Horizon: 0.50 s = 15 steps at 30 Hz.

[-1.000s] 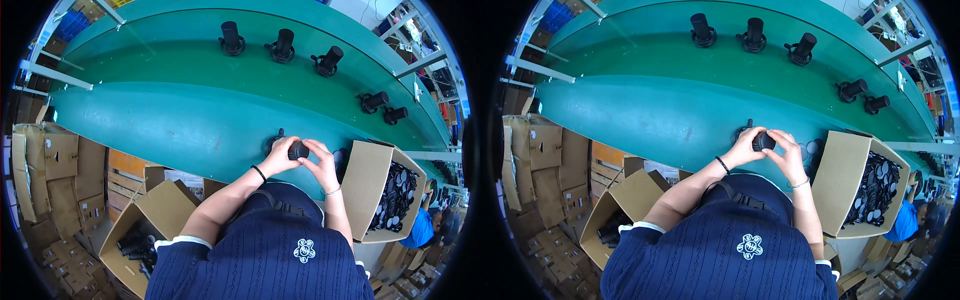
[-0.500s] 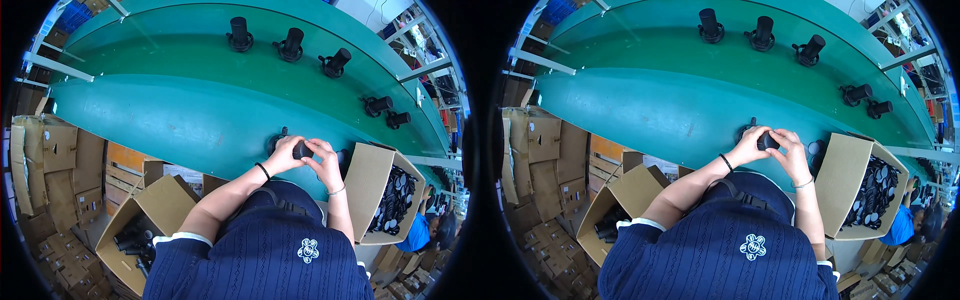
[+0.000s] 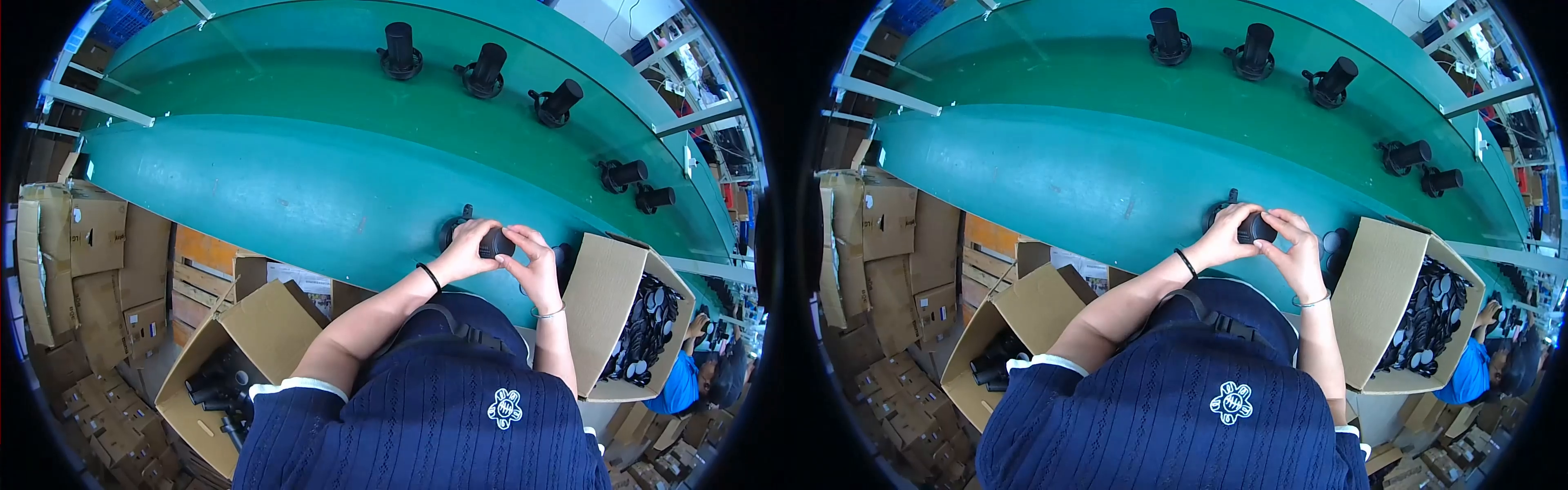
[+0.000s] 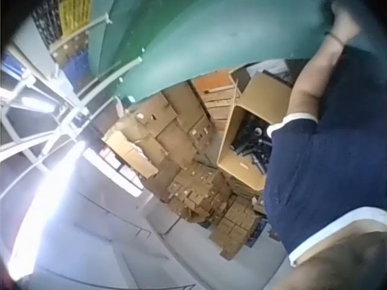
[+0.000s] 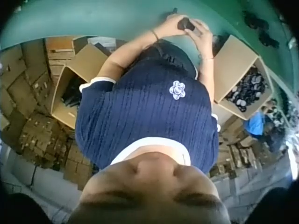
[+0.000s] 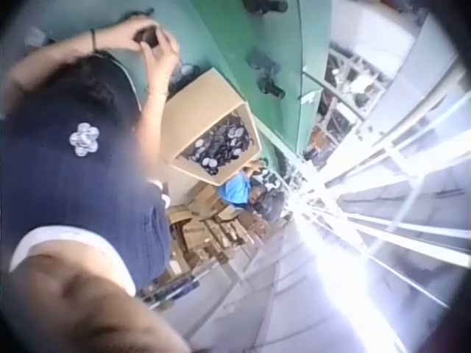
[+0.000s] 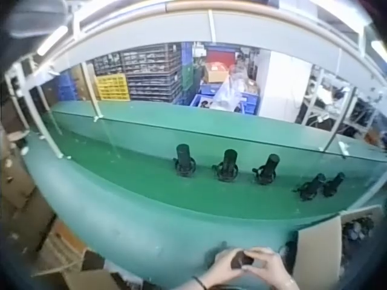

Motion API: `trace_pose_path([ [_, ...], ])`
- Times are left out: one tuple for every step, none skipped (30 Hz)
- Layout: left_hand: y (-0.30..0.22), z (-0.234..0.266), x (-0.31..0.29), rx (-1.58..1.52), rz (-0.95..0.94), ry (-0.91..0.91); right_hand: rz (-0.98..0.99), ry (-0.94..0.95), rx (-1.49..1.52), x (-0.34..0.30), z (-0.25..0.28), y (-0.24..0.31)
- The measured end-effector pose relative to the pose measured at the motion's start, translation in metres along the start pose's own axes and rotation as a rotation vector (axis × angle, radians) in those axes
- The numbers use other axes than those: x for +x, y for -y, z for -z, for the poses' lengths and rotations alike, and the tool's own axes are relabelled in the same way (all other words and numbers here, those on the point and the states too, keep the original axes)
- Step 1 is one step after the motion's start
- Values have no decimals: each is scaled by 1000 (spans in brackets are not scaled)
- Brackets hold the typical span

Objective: The person assembles black cylindrical components by hand, attaching circular lids to cylindrical bases and placing the completed components onto a production line.

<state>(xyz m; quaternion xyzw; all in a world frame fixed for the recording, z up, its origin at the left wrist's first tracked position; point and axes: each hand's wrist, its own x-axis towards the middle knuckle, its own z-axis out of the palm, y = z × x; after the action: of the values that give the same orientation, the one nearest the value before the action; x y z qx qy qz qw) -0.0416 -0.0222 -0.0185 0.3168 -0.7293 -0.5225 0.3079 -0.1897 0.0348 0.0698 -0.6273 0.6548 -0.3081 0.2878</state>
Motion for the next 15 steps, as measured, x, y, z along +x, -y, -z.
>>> trace_pose_path([
  [0, 0, 0, 0, 0, 1, -1, -1, 0, 0, -1, 1],
  [1, 0, 0, 2, 0, -3, -11, -9, 1, 0, -2, 2],
  [1, -1, 0, 4, 0, -7, -20, -18, 2, 0, -3, 3],
  [1, -1, 0, 7, 0, -12, -30, -27, 3, 0, -3, 4],
  [1, -1, 0, 6, 1, -11, -31, -26, 4, 0, -2, 4],
  [1, -1, 1, 0, 3, -8, -25, -17, -11, 0, -2, 4],
  [1, -1, 1, -7, 3, -4, -20, -9, -26, 1, -1, 5],
  [1, -1, 1, -14, 4, 0, -15, -1, -41, 2, 0, 6],
  [1, -1, 0, -14, 4, 1, -16, -2, -41, 3, 1, 8],
  [1, -1, -1, -9, 9, 8, -24, 28, -48, 5, 4, 10],
  [0, -1, -1, -5, 14, 14, -32, 59, -55, 7, 6, 12],
  [0, -1, -1, 0, 18, 19, -39, 89, -63, 7, 7, 13],
  [-1, 0, -1, 0, 17, 18, -38, 89, -63, 8, 7, 13],
  [-1, 2, -1, 2, 9, 39, -33, 85, -54, 8, 7, 13],
  [-1, 4, -2, 5, 1, 59, -29, 82, -45, 8, 6, 13],
])
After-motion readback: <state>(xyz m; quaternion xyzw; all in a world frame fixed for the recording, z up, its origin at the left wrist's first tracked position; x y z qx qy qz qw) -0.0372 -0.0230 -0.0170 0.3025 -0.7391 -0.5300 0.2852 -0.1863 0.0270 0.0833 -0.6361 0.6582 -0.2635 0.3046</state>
